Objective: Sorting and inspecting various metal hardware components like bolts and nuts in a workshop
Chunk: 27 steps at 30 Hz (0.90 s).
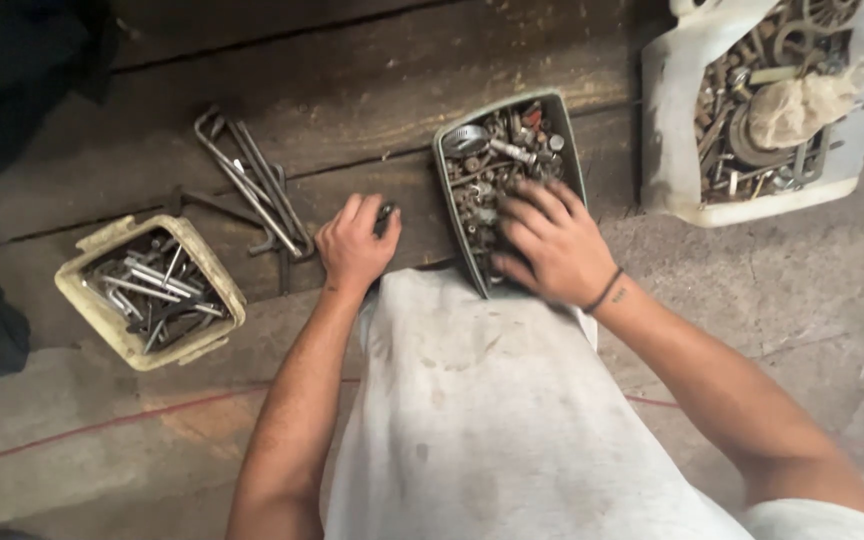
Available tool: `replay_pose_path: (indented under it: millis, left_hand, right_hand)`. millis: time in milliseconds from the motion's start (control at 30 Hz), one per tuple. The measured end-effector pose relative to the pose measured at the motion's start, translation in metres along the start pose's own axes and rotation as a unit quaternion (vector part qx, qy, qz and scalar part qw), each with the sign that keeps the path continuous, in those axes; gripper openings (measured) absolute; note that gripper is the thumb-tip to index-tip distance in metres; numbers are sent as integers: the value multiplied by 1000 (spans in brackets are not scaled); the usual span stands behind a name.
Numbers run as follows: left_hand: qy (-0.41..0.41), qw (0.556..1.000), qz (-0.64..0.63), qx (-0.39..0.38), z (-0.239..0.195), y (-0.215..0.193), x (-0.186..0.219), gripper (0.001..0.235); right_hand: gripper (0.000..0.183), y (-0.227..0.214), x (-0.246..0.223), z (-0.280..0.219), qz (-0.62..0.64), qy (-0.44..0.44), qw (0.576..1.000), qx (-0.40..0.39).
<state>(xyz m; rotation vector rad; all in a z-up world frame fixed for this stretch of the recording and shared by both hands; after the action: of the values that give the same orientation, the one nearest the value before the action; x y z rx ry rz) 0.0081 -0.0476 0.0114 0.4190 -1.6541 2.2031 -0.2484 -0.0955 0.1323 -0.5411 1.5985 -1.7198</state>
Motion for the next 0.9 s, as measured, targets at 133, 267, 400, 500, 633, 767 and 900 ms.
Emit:
replay_pose_path:
  millis: [133, 267, 400, 500, 633, 767, 900]
  left_hand:
    - [-5, 1000, -4, 1, 1, 2, -2, 26]
    - [-8, 1000, -10, 0, -2, -2, 0, 25]
    - [-8, 1000, -10, 7, 3, -4, 1, 25]
    - [0, 1000, 1, -2, 2, -3, 1, 25]
    - [4, 1000, -6, 2, 5, -6, 4, 23]
    - [-5, 1000, 1, -1, 3, -3, 2, 24]
    - [-12, 1000, -10, 0, 4, -4, 2, 24]
  right_hand:
    - [42, 10, 14, -40, 30, -28, 999, -1]
    - [34, 9, 17, -26, 39, -31, 999, 5]
    - [64, 10, 5, 7, 62, 20, 997, -35]
    - [56, 24, -15, 21, -42, 25, 998, -49]
    - [51, 23, -11, 6, -24, 19, 999, -31]
    - [39, 17, 9, -13, 23, -32, 999, 21]
    - [38, 20, 26, -21, 70, -94, 992, 50]
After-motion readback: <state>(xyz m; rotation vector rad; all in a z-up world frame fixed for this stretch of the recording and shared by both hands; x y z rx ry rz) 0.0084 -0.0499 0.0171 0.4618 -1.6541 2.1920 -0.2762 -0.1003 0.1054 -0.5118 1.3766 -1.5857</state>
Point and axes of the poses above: each hand's wrist, its own z-axis towards the middle knuckle, its own y-axis out of the palm, x = y × z, the point moved 5 cm from there along z, towards the middle knuckle, and after that the axes turned 5 degrees about y, right-handed, at the moved point
